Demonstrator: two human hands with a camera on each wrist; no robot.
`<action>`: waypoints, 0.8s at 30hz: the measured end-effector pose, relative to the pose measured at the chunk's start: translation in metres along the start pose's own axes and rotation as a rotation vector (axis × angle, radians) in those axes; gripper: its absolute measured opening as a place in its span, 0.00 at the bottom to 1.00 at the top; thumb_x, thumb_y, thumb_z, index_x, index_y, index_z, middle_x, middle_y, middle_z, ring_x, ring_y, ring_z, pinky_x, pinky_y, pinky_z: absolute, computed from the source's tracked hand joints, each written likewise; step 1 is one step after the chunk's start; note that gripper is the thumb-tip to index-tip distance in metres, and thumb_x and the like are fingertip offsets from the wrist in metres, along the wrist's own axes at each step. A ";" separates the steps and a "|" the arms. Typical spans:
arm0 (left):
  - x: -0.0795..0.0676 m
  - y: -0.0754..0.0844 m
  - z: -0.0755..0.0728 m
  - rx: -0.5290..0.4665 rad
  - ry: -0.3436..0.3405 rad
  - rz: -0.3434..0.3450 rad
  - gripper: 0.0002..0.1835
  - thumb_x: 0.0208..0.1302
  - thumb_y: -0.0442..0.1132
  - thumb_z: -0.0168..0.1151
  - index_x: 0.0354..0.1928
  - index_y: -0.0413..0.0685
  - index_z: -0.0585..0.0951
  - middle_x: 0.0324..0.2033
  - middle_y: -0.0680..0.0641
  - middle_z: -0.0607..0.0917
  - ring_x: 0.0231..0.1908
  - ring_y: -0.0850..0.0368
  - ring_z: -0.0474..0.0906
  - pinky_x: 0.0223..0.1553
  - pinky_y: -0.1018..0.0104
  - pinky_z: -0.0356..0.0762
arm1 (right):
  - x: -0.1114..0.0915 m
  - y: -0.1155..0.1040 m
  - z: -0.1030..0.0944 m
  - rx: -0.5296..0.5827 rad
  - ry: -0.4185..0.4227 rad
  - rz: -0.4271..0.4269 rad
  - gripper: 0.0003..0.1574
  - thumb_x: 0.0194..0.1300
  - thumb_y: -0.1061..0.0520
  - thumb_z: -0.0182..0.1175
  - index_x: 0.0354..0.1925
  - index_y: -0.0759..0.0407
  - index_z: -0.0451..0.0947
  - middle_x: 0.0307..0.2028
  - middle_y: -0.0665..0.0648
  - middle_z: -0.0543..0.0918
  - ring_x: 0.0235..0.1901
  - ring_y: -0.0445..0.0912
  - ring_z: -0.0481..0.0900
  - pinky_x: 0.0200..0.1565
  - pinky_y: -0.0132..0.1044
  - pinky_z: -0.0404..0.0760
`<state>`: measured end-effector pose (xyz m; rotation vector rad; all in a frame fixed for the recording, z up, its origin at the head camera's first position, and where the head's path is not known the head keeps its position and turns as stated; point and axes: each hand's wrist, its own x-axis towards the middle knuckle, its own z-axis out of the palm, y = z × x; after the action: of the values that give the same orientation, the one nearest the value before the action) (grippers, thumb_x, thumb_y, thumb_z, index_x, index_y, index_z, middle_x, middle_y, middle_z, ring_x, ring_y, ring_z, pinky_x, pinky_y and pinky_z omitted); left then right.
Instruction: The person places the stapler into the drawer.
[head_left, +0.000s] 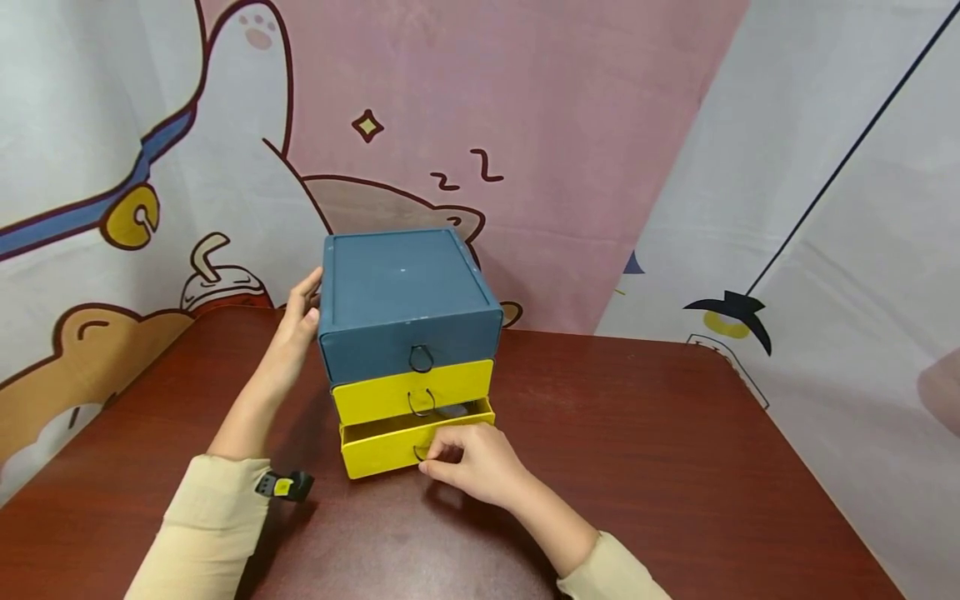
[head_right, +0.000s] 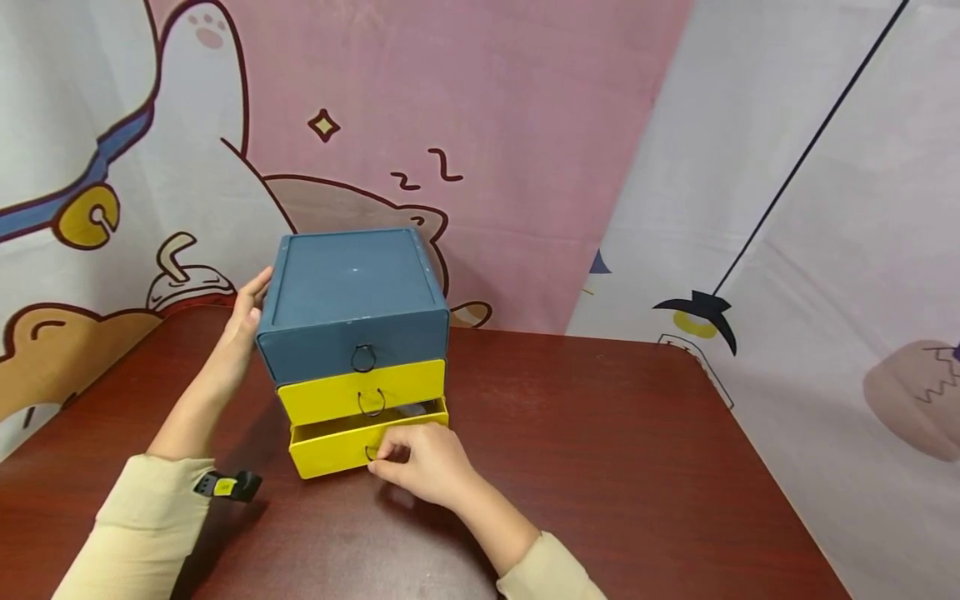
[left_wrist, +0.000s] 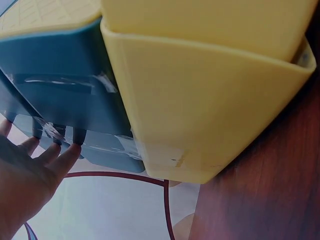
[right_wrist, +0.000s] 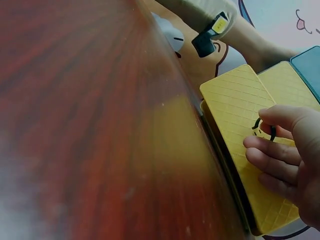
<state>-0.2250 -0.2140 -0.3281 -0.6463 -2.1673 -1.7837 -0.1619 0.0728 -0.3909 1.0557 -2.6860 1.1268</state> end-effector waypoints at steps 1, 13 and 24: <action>0.000 0.000 0.000 0.001 0.000 0.000 0.34 0.71 0.57 0.39 0.75 0.60 0.46 0.70 0.43 0.52 0.65 0.46 0.50 0.60 0.37 0.47 | 0.001 0.001 0.001 0.012 0.003 0.002 0.07 0.58 0.50 0.68 0.26 0.41 0.80 0.26 0.34 0.78 0.26 0.32 0.74 0.30 0.30 0.72; 0.001 0.000 0.002 0.008 -0.002 0.010 0.35 0.71 0.57 0.39 0.75 0.58 0.46 0.70 0.43 0.52 0.65 0.45 0.50 0.59 0.37 0.48 | 0.013 0.011 0.009 0.095 0.017 0.094 0.03 0.62 0.53 0.65 0.31 0.45 0.81 0.31 0.39 0.79 0.33 0.36 0.76 0.37 0.33 0.74; 0.001 -0.001 0.000 0.017 -0.002 0.006 0.35 0.71 0.57 0.39 0.76 0.58 0.46 0.70 0.43 0.51 0.65 0.46 0.50 0.59 0.38 0.49 | 0.014 0.009 0.006 0.166 -0.013 0.109 0.06 0.64 0.54 0.63 0.41 0.48 0.83 0.37 0.41 0.82 0.38 0.37 0.77 0.42 0.35 0.75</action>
<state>-0.2260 -0.2143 -0.3285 -0.6499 -2.1776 -1.7600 -0.1768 0.0656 -0.3964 0.9492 -2.7297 1.3869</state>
